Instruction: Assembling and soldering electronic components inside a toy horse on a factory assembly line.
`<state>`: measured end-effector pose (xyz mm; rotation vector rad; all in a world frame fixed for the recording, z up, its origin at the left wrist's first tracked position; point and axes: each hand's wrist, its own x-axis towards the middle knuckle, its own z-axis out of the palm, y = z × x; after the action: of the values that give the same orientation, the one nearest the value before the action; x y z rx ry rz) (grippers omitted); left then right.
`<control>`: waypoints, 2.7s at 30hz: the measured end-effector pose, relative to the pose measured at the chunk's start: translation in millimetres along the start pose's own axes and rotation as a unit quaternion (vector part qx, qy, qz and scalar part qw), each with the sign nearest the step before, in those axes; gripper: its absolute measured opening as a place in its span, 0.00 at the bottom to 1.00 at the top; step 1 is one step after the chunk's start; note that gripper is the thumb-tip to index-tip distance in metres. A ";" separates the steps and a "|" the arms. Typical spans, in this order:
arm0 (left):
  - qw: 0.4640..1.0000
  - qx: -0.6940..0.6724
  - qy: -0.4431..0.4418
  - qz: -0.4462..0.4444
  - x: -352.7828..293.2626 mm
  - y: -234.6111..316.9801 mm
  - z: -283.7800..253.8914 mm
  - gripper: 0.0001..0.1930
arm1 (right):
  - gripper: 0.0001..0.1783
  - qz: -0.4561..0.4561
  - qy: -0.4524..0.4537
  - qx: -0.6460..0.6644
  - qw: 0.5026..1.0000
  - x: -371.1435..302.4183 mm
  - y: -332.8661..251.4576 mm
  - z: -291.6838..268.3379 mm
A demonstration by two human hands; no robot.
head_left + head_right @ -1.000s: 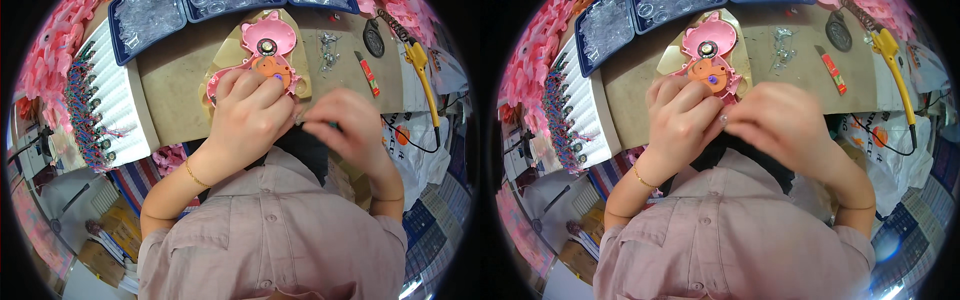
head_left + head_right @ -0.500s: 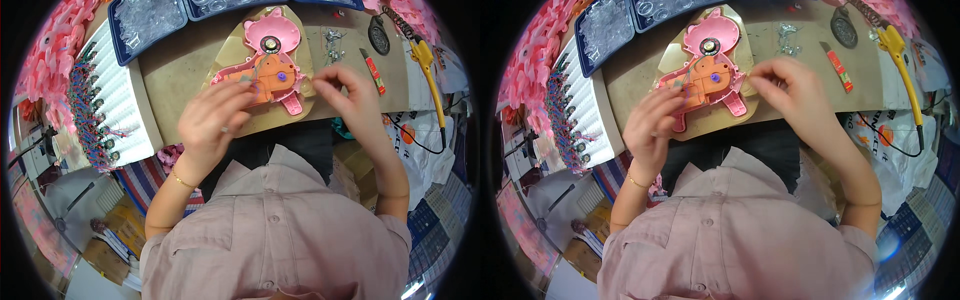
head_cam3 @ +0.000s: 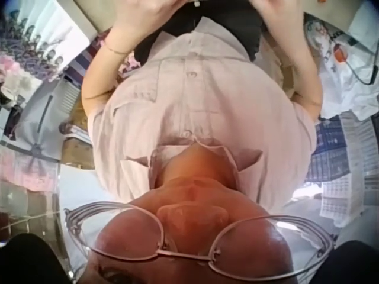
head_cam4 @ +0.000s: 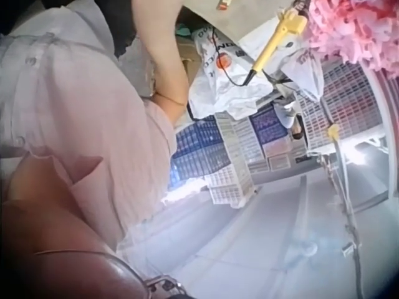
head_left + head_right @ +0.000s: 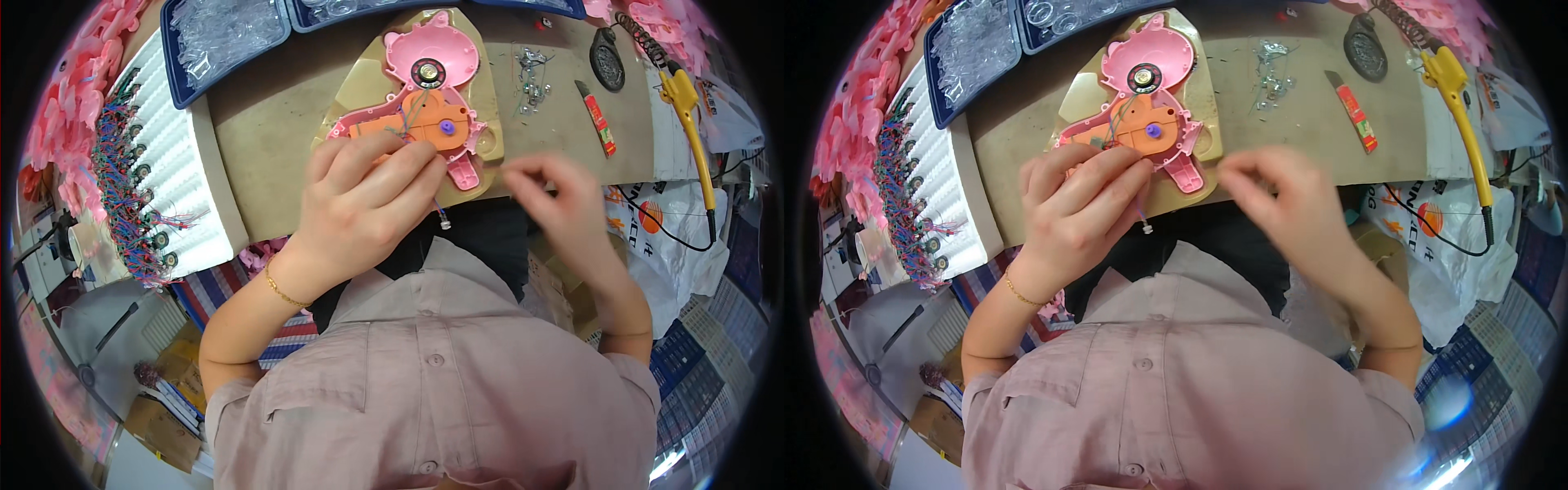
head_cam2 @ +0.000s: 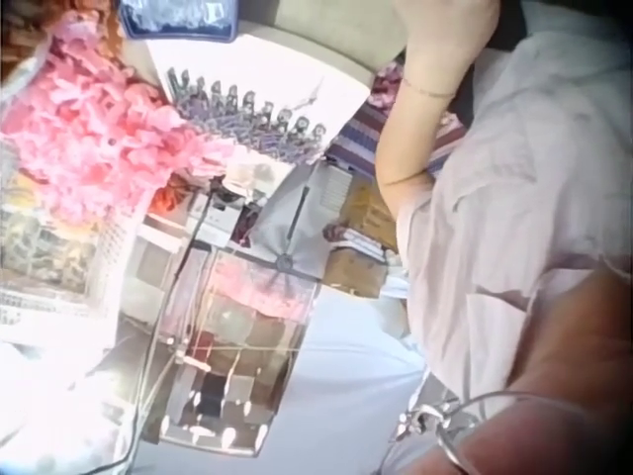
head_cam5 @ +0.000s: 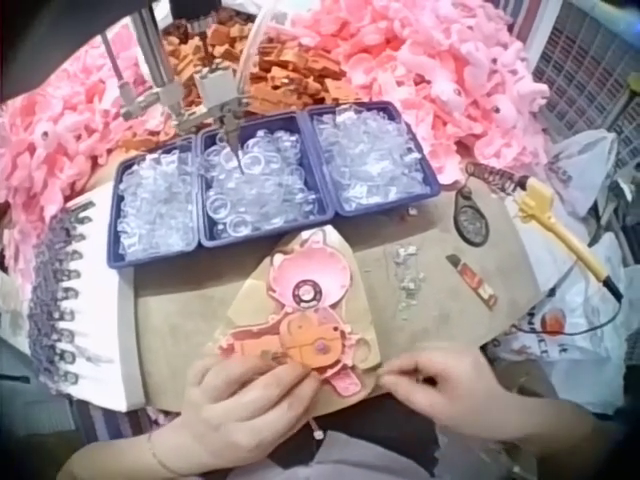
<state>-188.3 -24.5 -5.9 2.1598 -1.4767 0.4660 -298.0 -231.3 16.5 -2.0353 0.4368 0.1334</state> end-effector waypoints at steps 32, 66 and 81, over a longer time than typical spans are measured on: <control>0.994 0.064 -0.088 -0.005 2.5 16.6 -3.1 0.19 | 0.07 -0.201 0.114 -0.113 0.966 38.8 9.3 16.1; 0.996 -0.036 -0.081 -0.004 -6.4 -28.9 -59.6 0.25 | 0.06 -0.418 0.043 -0.454 0.786 209.8 -59.1 -2.9; 0.811 0.490 0.030 -0.319 2.3 -410.2 -110.3 0.19 | 0.09 -0.331 0.171 -0.214 0.903 178.4 -59.9 3.3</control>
<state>194.1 159.9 6.7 3.1524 -0.3247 1.1910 -110.4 -247.3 15.5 -2.5391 -0.1111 -0.6017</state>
